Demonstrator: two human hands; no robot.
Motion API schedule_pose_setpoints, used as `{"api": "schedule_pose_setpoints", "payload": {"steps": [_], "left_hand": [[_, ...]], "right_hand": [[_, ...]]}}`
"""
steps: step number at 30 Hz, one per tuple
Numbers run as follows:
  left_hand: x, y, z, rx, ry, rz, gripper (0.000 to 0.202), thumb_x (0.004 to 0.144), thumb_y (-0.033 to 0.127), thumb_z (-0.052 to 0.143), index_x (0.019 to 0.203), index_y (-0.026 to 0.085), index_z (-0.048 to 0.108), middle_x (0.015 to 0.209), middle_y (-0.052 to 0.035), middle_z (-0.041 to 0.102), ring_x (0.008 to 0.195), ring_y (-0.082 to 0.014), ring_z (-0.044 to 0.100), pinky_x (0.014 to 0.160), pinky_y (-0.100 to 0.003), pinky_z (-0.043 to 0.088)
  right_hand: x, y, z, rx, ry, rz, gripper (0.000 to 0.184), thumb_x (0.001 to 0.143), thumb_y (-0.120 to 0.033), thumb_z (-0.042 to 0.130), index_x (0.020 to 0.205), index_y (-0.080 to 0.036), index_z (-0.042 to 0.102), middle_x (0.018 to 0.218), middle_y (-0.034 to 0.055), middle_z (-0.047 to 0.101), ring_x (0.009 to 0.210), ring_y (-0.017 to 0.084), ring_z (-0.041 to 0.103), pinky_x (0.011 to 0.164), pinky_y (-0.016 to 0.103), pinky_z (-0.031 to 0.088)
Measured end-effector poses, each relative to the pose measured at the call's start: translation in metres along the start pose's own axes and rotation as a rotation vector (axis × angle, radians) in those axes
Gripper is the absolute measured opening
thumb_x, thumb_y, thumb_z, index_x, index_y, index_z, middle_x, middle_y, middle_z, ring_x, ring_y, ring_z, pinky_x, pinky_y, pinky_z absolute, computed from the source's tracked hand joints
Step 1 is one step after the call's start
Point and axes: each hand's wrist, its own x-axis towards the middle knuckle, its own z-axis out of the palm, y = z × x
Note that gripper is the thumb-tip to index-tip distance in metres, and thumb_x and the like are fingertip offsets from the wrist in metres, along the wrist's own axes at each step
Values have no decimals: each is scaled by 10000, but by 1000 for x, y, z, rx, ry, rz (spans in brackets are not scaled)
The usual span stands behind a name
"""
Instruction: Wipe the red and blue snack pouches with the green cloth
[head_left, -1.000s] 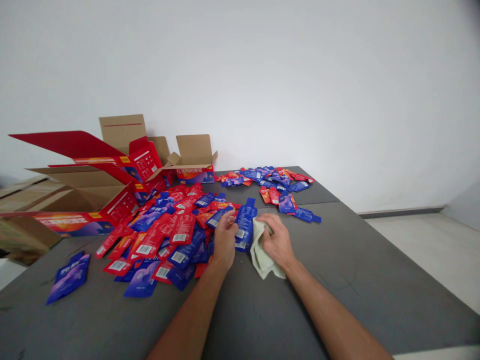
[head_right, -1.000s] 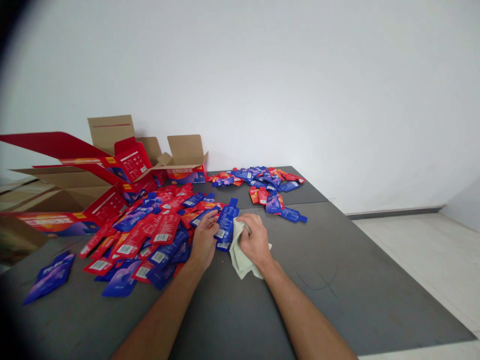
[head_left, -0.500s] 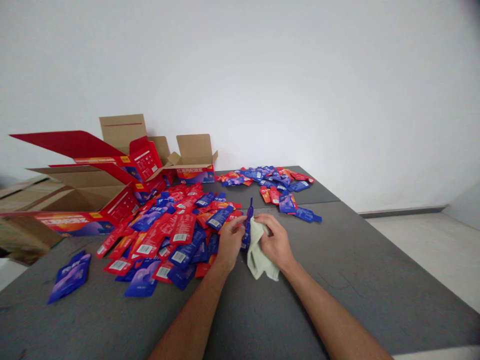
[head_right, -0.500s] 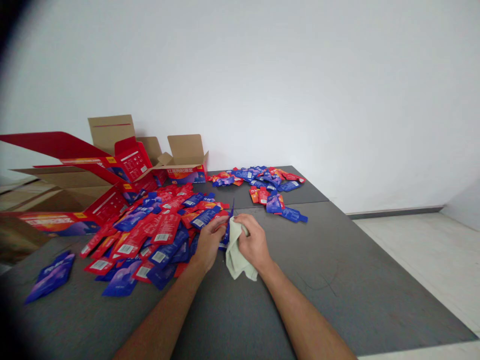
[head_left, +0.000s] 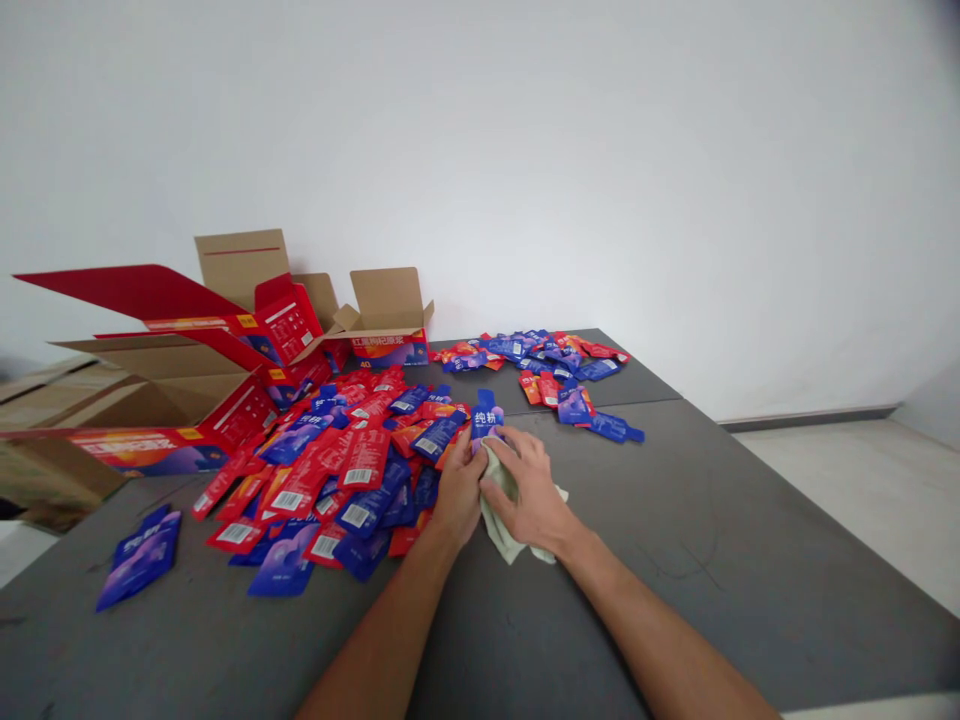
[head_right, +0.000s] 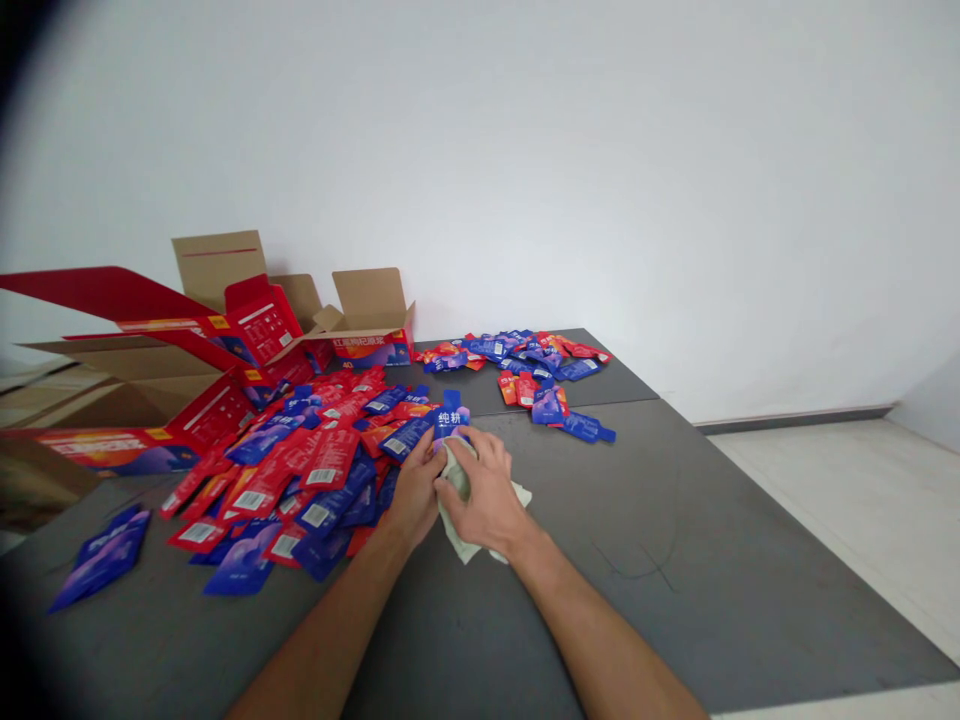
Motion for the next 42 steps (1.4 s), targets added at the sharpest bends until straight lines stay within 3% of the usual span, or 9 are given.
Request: {"api": "schedule_pose_setpoints", "payload": {"steps": [2,5,9,13,19,22,31,36,42], "left_hand": [[-2,4,2,-33,-21,6,586,761,261,753,1316,240,568,1070,-33,702,892,-141,656,880,-275,490],[-2,7,4,-82,-12,-8,549,739,224,767,1261,243,601,998,-12,708,834,-131,663,838,-260,500],[0,9,6,-174,34,-52,459,714,157,751,1161,205,664,958,-18,717,863,-132,666,867,-252,497],[1,12,4,-236,49,-103,421,698,127,736,1111,192,686,924,-29,714,833,-137,654,819,-257,513],[2,10,-4,-131,-68,-54,910,505,-55,578,1363,247,532,856,28,639,725,-98,592,625,-172,448],[1,7,-7,-19,-78,-29,945,495,-35,547,1397,242,500,893,15,651,677,-90,569,534,-155,385],[-3,5,-3,94,-272,-65,822,505,-35,539,1283,211,635,1135,-75,714,949,-203,655,722,-247,503],[-5,7,-1,88,-338,-73,802,517,-30,523,1270,216,649,1134,-70,716,1033,-231,647,879,-340,502],[-6,10,2,56,-280,-73,849,517,-39,522,1320,225,607,1181,-68,694,989,-217,633,745,-256,490]], "right_hand": [[-1,-3,2,-46,-16,56,557,848,-398,656,1381,-296,528,1462,111,397,1318,344,375,1066,566,367],[-1,-2,9,-13,15,109,588,847,-416,675,1401,-315,509,1404,123,405,1263,324,427,1030,522,424],[-1,5,20,59,121,83,479,871,-239,605,1347,-265,561,1229,125,477,1138,268,508,999,452,469],[1,14,19,98,218,60,586,806,-73,528,1368,-239,518,1199,115,523,1134,252,519,1012,434,465],[2,16,12,112,167,-134,461,788,-20,517,1177,-240,632,1150,71,627,1083,232,540,978,412,466],[2,18,15,98,180,-162,447,810,-21,506,1156,-253,668,1159,74,611,1065,227,537,937,401,478],[9,33,-11,-79,436,19,386,905,-139,495,1232,-255,664,1167,98,595,1077,258,518,948,464,455],[9,35,-15,-82,365,58,403,934,-166,448,1277,-259,637,1232,99,595,1147,278,494,1014,489,422],[6,26,-4,-25,210,-55,469,896,-75,429,1278,-260,628,1264,77,595,1129,260,498,988,461,432]]}}
